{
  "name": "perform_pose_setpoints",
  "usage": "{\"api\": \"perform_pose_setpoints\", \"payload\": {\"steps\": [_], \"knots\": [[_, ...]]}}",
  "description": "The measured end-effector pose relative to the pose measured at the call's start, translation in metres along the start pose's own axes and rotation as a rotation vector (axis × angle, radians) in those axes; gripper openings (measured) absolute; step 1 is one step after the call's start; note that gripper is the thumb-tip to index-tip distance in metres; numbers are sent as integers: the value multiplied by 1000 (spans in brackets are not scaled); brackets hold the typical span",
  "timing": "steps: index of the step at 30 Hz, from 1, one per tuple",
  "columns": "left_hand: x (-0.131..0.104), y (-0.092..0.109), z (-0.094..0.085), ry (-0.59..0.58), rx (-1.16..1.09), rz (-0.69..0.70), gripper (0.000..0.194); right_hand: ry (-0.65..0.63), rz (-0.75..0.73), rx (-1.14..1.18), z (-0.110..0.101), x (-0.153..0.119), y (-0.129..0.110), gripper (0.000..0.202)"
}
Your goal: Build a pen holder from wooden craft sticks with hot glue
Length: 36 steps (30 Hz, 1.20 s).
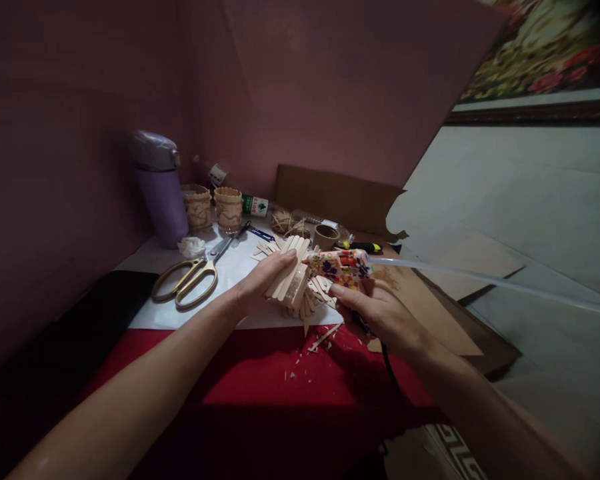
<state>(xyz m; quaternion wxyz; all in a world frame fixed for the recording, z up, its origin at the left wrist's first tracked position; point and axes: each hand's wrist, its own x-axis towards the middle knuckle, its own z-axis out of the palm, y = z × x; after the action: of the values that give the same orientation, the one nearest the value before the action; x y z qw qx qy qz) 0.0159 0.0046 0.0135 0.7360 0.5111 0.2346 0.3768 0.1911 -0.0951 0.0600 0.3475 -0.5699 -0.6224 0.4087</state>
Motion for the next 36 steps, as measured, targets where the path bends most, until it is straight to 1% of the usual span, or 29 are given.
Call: {"api": "perform_pose_setpoints", "payload": {"steps": [4, 11, 14, 17, 22, 29, 36], "knots": [[0, -1, -1, -7, -7, -9, 41, 20, -3, 34, 2, -2, 1, 43], [0, 2, 1, 82, -107, -72, 36, 18, -7, 53, -1, -3, 6, 49], [0, 3, 1, 94, -159, -116, 36, 23, -12, 91, -2, -3, 8, 48], [0, 3, 1, 93, -187, -118, 36, 45, -18, 121, -2, -1, 8, 45], [0, 4, 1, 115, -169, -138, 36, 10, 10, 128, 0, 3, 8, 46], [0, 1, 0, 94, -138, -84, 33, 37, 14, 96, 3, 6, 7, 47], [0, 2, 1, 82, -132, -76, 32, 33, 19, 72, 2, 6, 8, 48]]}}
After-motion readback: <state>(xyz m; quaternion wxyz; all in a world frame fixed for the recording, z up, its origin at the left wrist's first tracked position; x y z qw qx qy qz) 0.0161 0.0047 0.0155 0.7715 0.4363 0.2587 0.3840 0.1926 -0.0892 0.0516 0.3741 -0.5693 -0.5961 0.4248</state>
